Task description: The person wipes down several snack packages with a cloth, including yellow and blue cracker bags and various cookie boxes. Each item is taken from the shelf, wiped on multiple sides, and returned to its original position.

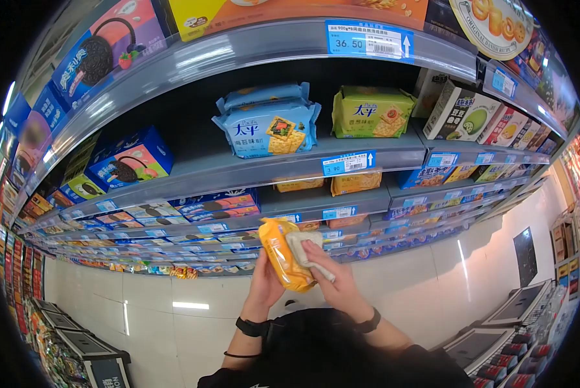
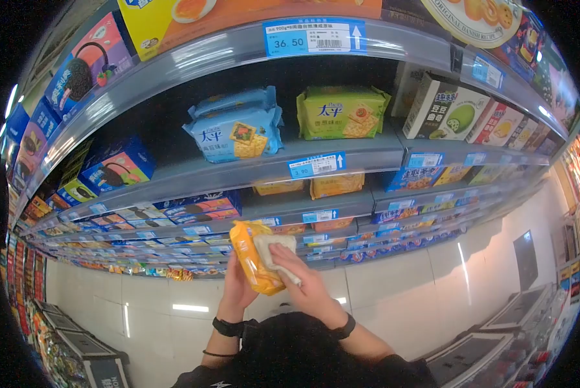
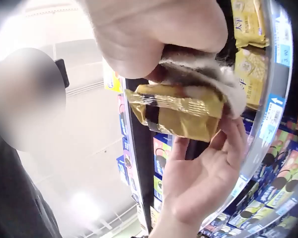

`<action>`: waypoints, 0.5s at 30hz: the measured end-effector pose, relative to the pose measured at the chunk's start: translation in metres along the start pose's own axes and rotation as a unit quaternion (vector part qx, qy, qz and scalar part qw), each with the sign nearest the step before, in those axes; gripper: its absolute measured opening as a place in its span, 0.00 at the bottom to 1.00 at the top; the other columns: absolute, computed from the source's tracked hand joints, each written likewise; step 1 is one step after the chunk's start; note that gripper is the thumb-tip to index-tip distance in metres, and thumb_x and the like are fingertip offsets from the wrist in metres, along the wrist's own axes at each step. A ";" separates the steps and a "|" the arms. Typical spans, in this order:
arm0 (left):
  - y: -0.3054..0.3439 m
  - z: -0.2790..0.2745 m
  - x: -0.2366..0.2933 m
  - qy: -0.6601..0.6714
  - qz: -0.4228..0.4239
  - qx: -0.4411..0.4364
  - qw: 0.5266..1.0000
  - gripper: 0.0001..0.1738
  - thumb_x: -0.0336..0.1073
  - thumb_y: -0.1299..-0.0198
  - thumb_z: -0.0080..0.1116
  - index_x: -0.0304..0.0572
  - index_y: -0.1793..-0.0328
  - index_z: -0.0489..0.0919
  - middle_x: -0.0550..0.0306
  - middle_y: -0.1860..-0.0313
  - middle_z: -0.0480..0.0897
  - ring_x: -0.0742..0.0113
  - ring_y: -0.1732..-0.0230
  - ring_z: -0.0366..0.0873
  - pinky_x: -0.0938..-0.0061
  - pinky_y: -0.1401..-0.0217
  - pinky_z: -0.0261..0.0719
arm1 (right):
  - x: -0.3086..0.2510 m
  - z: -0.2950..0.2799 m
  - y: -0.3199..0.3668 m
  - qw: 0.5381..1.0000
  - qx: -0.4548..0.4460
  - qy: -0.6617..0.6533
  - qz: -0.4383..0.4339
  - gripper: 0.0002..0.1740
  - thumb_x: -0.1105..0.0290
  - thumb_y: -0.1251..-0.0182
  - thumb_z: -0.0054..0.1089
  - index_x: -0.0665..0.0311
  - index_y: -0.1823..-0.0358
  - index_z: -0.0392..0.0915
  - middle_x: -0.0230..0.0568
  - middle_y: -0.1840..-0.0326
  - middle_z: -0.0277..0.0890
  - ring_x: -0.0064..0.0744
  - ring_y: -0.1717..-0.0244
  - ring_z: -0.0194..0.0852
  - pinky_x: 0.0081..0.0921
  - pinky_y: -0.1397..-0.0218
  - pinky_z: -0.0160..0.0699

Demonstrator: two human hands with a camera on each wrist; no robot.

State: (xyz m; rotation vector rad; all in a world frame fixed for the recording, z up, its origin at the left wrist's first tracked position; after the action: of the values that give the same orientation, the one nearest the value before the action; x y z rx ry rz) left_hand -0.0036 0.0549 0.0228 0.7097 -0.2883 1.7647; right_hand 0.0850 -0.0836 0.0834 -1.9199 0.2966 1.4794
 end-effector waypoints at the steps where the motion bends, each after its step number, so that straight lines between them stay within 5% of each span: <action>1: 0.000 0.002 0.003 0.035 0.018 0.016 0.999 0.36 0.62 0.23 0.34 0.45 0.20 0.59 0.50 0.26 0.70 0.56 0.29 0.71 0.56 0.26 0.69 | 0.000 0.001 0.000 1.000 -0.001 0.000 -0.001 0.19 0.79 0.28 0.52 0.68 0.37 0.74 0.51 0.26 0.68 0.47 0.21 0.58 0.39 0.20 0.56; 4: 0.001 -0.012 -0.001 -0.021 0.013 0.043 0.999 0.39 0.66 0.24 0.32 0.45 0.21 0.59 0.50 0.27 0.70 0.55 0.30 0.72 0.57 0.29 0.73 | 0.006 0.008 0.003 0.997 -0.057 0.058 -0.017 0.21 0.81 0.30 0.52 0.67 0.36 0.74 0.49 0.26 0.68 0.51 0.21 0.57 0.42 0.18 0.53; 10: 0.005 0.005 -0.008 -0.028 -0.036 0.054 0.997 0.45 0.73 0.30 0.31 0.47 0.21 0.61 0.51 0.29 0.73 0.54 0.32 0.75 0.57 0.31 0.76 | 0.013 0.005 -0.003 0.998 0.016 0.031 0.047 0.25 0.85 0.36 0.51 0.65 0.37 0.75 0.47 0.26 0.68 0.49 0.20 0.56 0.43 0.18 0.51; 12: -0.001 -0.002 -0.008 -0.007 -0.035 0.064 0.997 0.46 0.75 0.31 0.32 0.46 0.22 0.62 0.49 0.31 0.75 0.53 0.33 0.76 0.57 0.31 0.76 | -0.010 0.017 -0.004 0.985 -0.113 0.106 -0.075 0.31 0.88 0.44 0.49 0.64 0.37 0.75 0.45 0.26 0.69 0.48 0.20 0.56 0.43 0.17 0.51; 15: -0.007 -0.016 -0.004 0.120 -0.046 0.002 0.992 0.48 0.76 0.33 0.34 0.44 0.24 0.65 0.46 0.32 0.76 0.51 0.34 0.77 0.55 0.31 0.76 | -0.028 0.021 -0.003 0.968 -0.235 0.024 -0.082 0.24 0.86 0.36 0.49 0.66 0.39 0.78 0.46 0.29 0.72 0.49 0.21 0.58 0.45 0.17 0.49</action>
State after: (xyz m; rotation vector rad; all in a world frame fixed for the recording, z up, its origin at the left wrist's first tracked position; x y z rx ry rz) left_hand -0.0019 0.0626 0.0066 0.4983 -0.0869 1.7423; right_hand 0.0613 -0.0743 0.1080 -2.2852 -0.2114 1.4866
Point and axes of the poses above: each hand's wrist, its own y-axis away from the middle knuckle, its own z-axis out of the palm, x = y × z, the point moved 4 cm from there along -y, towards the middle knuckle
